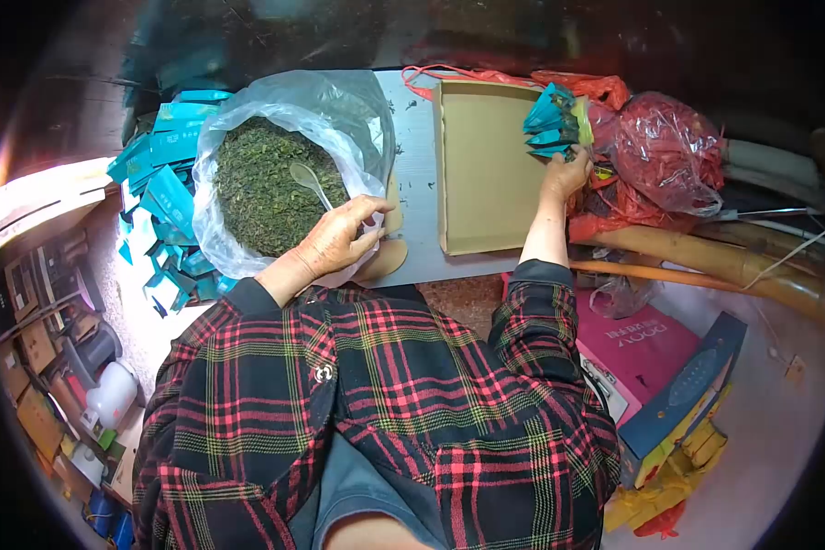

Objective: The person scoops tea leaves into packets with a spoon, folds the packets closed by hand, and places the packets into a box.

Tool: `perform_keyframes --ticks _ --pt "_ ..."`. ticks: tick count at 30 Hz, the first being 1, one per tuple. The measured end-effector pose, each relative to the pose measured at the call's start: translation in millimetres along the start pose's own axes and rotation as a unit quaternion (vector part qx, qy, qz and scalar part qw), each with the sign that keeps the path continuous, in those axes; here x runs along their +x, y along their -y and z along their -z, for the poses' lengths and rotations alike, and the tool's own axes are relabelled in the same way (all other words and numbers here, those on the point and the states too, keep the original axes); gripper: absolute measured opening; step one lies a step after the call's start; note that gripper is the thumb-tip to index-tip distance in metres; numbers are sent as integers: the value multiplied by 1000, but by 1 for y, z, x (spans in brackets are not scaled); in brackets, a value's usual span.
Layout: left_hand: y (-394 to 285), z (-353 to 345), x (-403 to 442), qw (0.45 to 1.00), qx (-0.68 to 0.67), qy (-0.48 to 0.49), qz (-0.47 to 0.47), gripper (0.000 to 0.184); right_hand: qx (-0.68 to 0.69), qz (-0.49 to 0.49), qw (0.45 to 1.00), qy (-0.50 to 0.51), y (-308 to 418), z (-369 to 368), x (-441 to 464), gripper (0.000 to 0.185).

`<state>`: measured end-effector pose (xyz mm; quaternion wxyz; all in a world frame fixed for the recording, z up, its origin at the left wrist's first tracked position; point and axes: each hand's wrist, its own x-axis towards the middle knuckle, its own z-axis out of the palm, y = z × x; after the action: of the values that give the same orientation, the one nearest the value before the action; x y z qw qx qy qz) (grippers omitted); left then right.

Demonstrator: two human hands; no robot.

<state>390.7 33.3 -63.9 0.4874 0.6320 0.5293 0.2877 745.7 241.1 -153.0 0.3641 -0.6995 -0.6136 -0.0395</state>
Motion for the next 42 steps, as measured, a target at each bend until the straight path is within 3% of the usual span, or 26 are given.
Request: perform_keyframes --ticks 3,10,15,19,23,27,35,39,42 --pt "0 -1 0 1000 7 -1 -4 37 10 18 1000 -11 1 1 0 34" --pt "0 -2 0 1000 -2 3 10 35 6 -86 996 9 16 14 -7 37" --pt "3 -5 -2 1000 17 -1 -2 34 -3 -31 998 45 8 7 -6 36" --pt "3 -5 -3 1000 11 10 13 34 66 -11 997 49 7 6 -3 40" --pt "1 -5 -4 1000 6 7 5 35 44 -22 999 7 8 13 -11 46" --pt "4 -8 -6 1000 25 -4 -12 35 79 -106 991 14 25 24 -15 53" --pt "-2 -6 -8 1000 2 -1 6 34 25 -68 997 -18 11 15 -22 62" --pt "-2 -7 -10 1000 7 -5 -4 33 28 -81 996 38 10 18 -24 60" --pt "-4 -9 -10 1000 0 -9 -11 32 -52 -97 992 68 21 22 -29 53"
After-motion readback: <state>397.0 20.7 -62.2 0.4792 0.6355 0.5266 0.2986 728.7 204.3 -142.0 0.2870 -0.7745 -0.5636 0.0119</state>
